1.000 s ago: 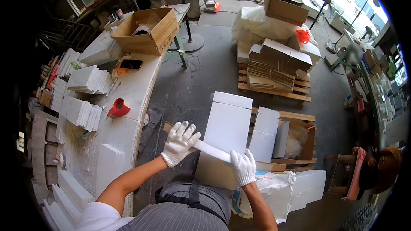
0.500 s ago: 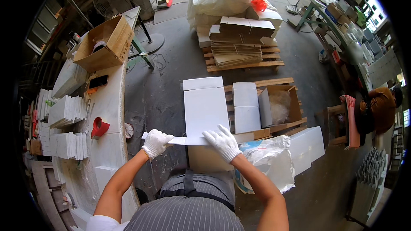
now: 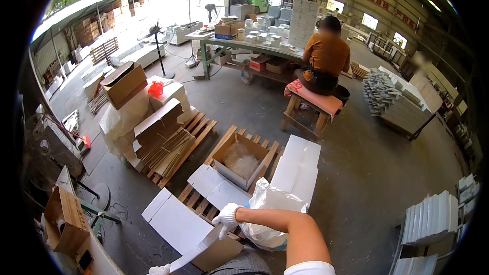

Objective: The person puts on white gloves and then repeatedly picks up white rectangular panels, places them into a cardboard box, and seals the box with tape. The person then wraps the sealed box in plastic film and stacks it with other finished packages.

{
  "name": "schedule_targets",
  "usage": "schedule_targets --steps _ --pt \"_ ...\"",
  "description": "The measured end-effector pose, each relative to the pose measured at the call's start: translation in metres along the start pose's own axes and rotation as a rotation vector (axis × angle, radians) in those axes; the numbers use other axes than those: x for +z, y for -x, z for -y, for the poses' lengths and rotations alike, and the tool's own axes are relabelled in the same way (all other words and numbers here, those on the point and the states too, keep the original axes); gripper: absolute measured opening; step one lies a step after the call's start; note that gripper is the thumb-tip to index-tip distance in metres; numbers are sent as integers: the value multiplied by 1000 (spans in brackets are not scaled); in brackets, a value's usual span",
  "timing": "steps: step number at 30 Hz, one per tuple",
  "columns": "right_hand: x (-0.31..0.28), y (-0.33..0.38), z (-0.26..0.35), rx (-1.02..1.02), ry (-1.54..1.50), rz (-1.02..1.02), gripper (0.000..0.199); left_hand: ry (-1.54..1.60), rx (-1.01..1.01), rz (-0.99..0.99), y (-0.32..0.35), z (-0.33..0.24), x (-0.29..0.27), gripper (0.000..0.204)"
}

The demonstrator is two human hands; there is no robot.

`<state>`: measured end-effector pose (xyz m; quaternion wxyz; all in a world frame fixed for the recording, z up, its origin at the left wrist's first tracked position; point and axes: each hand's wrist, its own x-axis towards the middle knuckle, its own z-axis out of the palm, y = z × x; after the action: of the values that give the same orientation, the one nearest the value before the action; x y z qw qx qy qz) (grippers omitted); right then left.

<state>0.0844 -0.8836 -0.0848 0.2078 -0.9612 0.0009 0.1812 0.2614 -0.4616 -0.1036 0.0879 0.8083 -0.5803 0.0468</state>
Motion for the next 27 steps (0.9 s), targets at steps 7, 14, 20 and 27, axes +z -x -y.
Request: schedule_targets --steps 7,14,20,27 --pt "-11 -18 3 157 -42 -19 79 65 -26 -51 -20 -13 -26 35" --pt "-20 -6 -9 -191 -60 -161 83 161 -43 -208 -44 -16 -28 49" --pt "-7 -28 -31 -438 101 -416 69 -113 -134 -65 -53 -9 -26 53" --pt "-6 -20 -25 -471 313 -587 59 -141 60 71 -81 -13 -46 55"
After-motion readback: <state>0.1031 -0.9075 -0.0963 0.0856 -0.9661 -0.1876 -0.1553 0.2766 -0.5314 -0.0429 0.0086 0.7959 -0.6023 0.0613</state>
